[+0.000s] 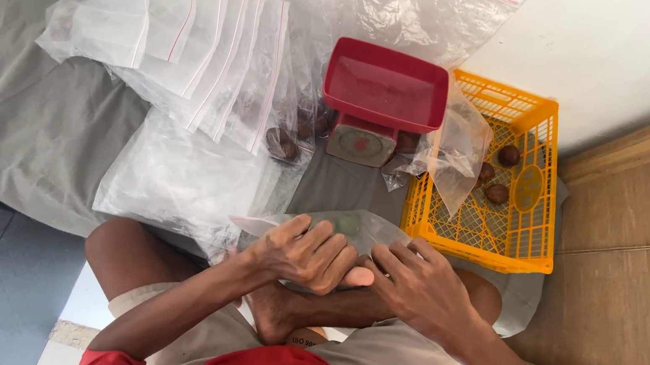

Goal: Sorting, weighing, and bagging fruits into plastic zip-lock bags.

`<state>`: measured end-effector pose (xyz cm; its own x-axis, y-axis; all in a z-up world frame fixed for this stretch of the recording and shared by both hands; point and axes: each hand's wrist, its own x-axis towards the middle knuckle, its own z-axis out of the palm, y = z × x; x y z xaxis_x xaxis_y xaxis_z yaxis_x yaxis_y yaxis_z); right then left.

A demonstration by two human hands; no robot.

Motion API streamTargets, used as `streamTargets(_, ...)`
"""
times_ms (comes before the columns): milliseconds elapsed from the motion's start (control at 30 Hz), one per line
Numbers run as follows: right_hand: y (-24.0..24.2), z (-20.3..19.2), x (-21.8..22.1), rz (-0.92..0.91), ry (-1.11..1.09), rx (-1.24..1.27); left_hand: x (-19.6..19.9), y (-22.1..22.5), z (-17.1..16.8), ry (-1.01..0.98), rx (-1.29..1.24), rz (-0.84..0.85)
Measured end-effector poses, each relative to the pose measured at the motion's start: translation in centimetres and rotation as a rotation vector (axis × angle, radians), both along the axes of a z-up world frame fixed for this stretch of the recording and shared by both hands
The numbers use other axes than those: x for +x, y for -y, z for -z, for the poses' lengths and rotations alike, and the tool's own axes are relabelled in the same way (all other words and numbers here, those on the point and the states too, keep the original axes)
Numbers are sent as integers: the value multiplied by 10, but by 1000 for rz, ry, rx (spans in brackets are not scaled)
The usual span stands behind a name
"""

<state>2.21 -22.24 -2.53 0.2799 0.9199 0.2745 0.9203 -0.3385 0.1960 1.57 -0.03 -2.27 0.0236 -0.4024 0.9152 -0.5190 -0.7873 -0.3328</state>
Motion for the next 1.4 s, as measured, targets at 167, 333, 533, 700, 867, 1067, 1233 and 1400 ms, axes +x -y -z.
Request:
streamTargets(167,10,8,3,-9,0,-22,-3,-3,0,-25,28,8)
streamTargets(333,19,17,9,-10,64,-26,0,-4,0,-39,16,32)
streamTargets(533,26,21,13,-48,89,3,-2,-9,0,-54,25,20)
streamTargets(700,31,17,16,-79,150,-5,-3,-12,-7,-69,10,39)
streamTargets(867,37,22,16,-71,116,0,-2,-17,-7,-75,15,60)
streamTargets(1067,42,12,13,-56,111,-5,-5,-20,3,-108,45,62)
streamTargets(1233,49,4,15,-59,126,-5,-2,-22,6,-103,50,66)
streamTargets(1400,55,0,11,-23,103,-17,0,-22,8,-89,80,66)
